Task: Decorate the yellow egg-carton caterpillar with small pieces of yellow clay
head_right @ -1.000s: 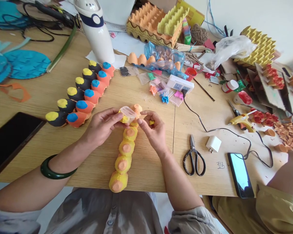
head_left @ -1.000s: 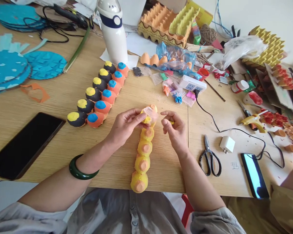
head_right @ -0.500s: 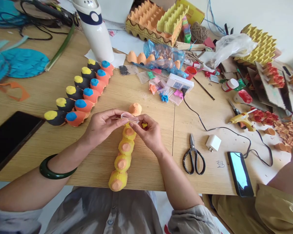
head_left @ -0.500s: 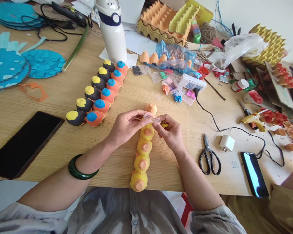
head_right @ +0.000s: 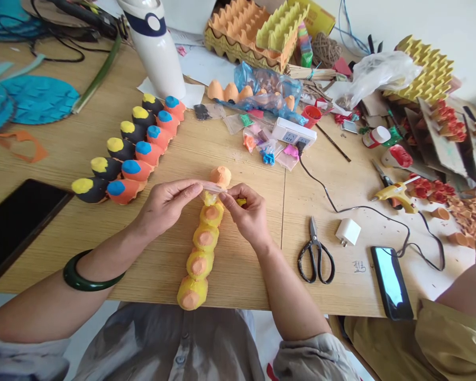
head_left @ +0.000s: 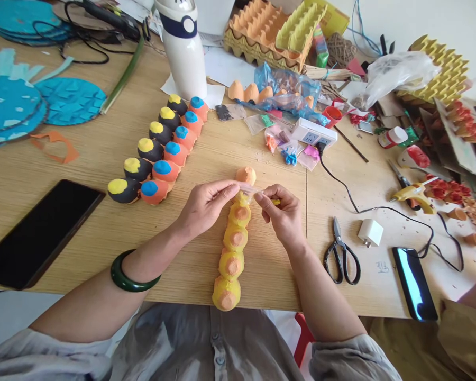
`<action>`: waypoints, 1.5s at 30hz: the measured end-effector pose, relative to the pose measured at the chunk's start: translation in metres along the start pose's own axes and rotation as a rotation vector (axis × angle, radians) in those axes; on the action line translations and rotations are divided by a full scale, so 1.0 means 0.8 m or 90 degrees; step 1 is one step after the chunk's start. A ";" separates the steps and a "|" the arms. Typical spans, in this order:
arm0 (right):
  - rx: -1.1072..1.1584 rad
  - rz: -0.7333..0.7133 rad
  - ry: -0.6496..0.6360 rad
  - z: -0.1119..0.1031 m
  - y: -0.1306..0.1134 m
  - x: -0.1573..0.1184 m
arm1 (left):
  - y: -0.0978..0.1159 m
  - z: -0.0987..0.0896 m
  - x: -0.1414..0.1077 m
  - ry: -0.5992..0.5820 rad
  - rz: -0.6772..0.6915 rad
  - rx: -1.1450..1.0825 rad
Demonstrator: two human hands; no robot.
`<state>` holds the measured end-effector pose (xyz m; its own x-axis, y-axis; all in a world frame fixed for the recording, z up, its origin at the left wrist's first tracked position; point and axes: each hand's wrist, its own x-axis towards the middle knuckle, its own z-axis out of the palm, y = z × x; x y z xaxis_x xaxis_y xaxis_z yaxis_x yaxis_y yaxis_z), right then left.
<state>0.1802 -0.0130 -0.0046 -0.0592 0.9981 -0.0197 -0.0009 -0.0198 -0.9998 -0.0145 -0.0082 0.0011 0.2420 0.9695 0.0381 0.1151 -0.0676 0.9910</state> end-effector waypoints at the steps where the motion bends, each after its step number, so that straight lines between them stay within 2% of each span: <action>1: -0.013 -0.007 0.000 0.000 -0.001 0.000 | -0.001 0.000 0.000 0.006 0.000 0.015; 3: -0.047 -0.027 -0.005 -0.002 -0.004 0.000 | -0.002 -0.001 0.000 0.008 -0.011 0.009; 6: -0.071 -0.051 -0.009 -0.004 -0.005 0.001 | -0.004 -0.001 0.003 -0.005 -0.060 -0.078; 10: -0.033 -0.019 -0.013 -0.004 0.000 0.003 | 0.000 0.001 0.006 -0.027 -0.104 -0.151; 14: -0.022 -0.009 -0.030 0.002 0.002 0.001 | 0.006 0.003 0.002 0.000 -0.071 -0.083; 17: -0.022 0.009 -0.074 0.005 -0.003 -0.001 | 0.008 0.003 0.000 0.029 -0.041 -0.022; 21: -0.011 0.039 -0.112 0.002 -0.007 0.001 | 0.008 0.002 0.000 -0.002 -0.021 0.012; 25: -0.008 0.019 -0.097 -0.001 -0.004 0.003 | 0.005 0.001 0.003 -0.003 -0.045 0.009; 30: 0.004 0.068 -0.097 0.000 -0.001 0.005 | -0.004 0.000 0.006 0.022 -0.025 0.036; 33: 0.046 0.085 -0.087 0.000 0.001 0.006 | -0.010 0.001 0.008 0.029 -0.047 -0.020; 35: 0.103 0.115 -0.063 -0.002 0.003 0.008 | -0.012 0.002 0.009 0.011 -0.061 -0.083; 38: 0.146 0.144 -0.029 -0.003 0.007 0.010 | -0.012 0.004 0.010 -0.054 -0.067 -0.139; 41: 0.104 0.119 -0.017 -0.001 0.011 0.009 | -0.015 0.005 0.010 -0.078 -0.090 -0.154; 45: 0.044 0.094 -0.012 0.002 0.012 0.005 | -0.022 0.004 0.010 -0.072 -0.106 -0.139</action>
<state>0.1781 -0.0091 -0.0141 -0.0818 0.9827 -0.1660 -0.0589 -0.1711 -0.9835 -0.0117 -0.0002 -0.0161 0.3440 0.9300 -0.1296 -0.0447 0.1541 0.9870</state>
